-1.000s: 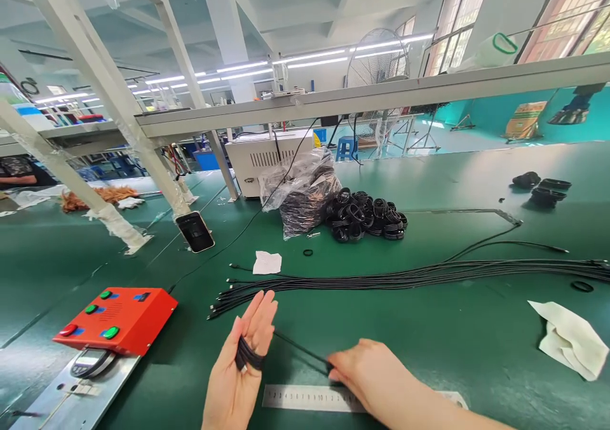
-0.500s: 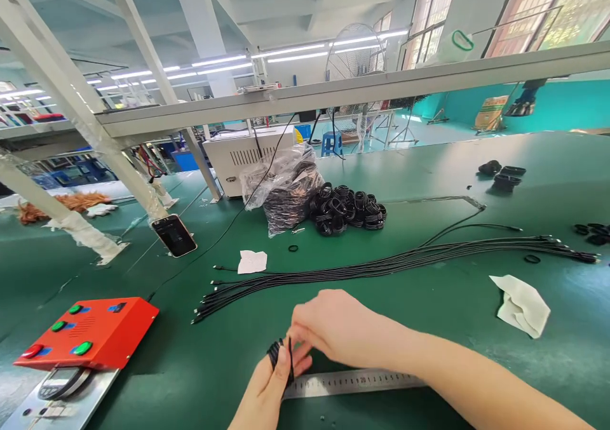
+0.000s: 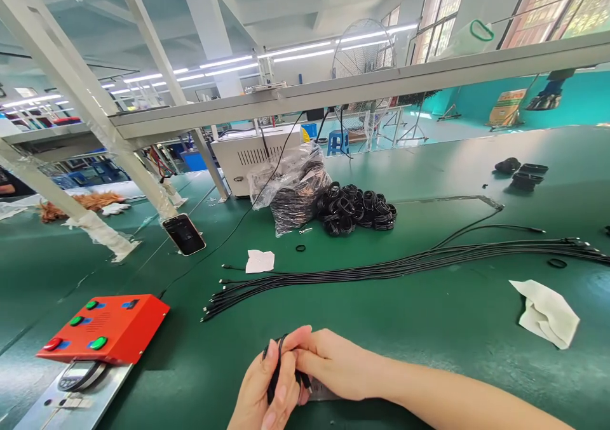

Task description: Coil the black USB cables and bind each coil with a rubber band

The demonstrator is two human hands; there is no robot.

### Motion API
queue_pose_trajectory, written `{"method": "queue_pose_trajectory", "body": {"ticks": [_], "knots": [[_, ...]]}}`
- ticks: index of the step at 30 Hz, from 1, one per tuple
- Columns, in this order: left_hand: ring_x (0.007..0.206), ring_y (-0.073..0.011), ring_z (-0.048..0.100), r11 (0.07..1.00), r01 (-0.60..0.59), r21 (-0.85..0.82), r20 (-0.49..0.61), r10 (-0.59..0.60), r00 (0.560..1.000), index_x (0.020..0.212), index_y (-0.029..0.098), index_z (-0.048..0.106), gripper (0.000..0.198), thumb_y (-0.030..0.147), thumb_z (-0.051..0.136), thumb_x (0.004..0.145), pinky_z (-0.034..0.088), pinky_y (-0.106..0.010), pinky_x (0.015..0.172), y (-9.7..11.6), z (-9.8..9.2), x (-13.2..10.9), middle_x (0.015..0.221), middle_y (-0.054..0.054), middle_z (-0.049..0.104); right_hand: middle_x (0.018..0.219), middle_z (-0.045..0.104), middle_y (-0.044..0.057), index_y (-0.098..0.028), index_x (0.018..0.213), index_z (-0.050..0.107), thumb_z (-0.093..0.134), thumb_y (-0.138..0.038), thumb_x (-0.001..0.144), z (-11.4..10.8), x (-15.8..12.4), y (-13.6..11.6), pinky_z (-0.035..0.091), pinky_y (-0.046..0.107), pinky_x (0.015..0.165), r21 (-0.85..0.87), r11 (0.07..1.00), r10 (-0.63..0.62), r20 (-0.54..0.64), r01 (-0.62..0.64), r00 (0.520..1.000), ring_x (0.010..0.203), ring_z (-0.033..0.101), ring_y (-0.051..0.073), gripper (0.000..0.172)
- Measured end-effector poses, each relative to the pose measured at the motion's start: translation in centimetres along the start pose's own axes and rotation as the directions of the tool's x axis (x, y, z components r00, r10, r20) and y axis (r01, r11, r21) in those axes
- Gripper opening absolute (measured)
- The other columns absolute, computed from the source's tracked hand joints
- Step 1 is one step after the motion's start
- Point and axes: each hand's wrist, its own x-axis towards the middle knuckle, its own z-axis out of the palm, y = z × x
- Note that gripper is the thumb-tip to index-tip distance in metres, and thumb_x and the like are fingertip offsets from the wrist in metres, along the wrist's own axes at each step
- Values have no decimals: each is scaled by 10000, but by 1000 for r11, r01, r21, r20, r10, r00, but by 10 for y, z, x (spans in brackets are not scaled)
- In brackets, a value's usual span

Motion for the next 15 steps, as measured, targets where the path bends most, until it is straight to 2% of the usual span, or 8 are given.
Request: {"method": "queue_pose_trajectory", "body": {"ticks": [2, 3, 5, 7, 9, 11, 13, 15], "knots": [[289, -33, 481, 998, 4, 68, 42, -7, 999, 611, 129, 695, 403, 270, 516, 944, 421, -173, 462, -3, 0, 1, 352, 46, 521, 764, 655, 28, -158, 852, 567, 335, -245, 945, -4, 0, -2, 515, 270, 703, -10, 1000, -9, 81, 10, 997, 668, 642, 133, 264], [291, -50, 503, 994, 13, 109, 50, -18, 999, 632, 133, 701, 383, 271, 519, 940, 436, -191, 471, -3, 0, 1, 366, 34, 562, 731, 649, 27, -157, 812, 560, 305, -254, 956, -6, 0, -2, 516, 271, 702, -43, 999, -27, 122, 32, 992, 645, 639, 130, 309], [297, -81, 536, 981, 31, 193, 38, -39, 999, 788, 136, 735, 303, 311, 532, 929, 463, -228, 504, -3, 0, 1, 408, 13, 635, 705, 645, 33, -161, 730, 542, 239, -249, 971, -8, -2, -2, 509, 259, 727, -153, 983, -69, 196, 100, 978, 656, 637, 126, 397], [315, -92, 551, 959, 58, 278, 20, -67, 998, 900, 120, 740, 317, 361, 536, 925, 469, -235, 544, 0, 3, 0, 393, -2, 644, 747, 654, 30, -169, 740, 536, 267, -207, 953, -9, -3, 1, 486, 221, 720, -318, 940, -70, 180, 126, 981, 701, 632, 121, 345], [310, -75, 529, 929, 116, 352, 1, -125, 992, 898, 102, 747, 354, 386, 539, 923, 442, -205, 530, 6, 6, -1, 350, -9, 619, 784, 652, 14, -180, 807, 534, 373, -172, 904, -8, -4, 5, 450, 192, 654, -530, 845, -35, 89, 77, 995, 693, 610, 118, 188], [295, -68, 508, 895, 173, 412, -12, -184, 983, 884, 102, 754, 350, 395, 563, 907, 391, -181, 454, 10, 10, -4, 362, -21, 630, 773, 633, 2, -186, 834, 527, 453, -190, 874, -6, -3, 8, 397, 191, 583, -717, 696, -38, 18, 40, 999, 639, 568, 118, 84], [303, -82, 526, 869, 184, 459, -24, -195, 981, 872, 110, 756, 352, 423, 596, 876, 328, -167, 379, 13, 12, -9, 401, -34, 654, 727, 594, -13, -187, 826, 519, 481, -224, 871, -5, -1, 10, 344, 200, 532, -821, 568, -65, 27, 60, 998, 569, 511, 110, 69], [382, -115, 594, 846, 159, 509, -57, -151, 987, 898, 122, 757, 367, 459, 622, 846, 354, -169, 383, 12, 12, -16, 486, -55, 701, 699, 554, -29, -189, 825, 519, 492, -245, 875, -4, 0, 11, 318, 200, 511, -843, 527, -100, 63, 107, 993, 536, 470, 99, 80]]}}
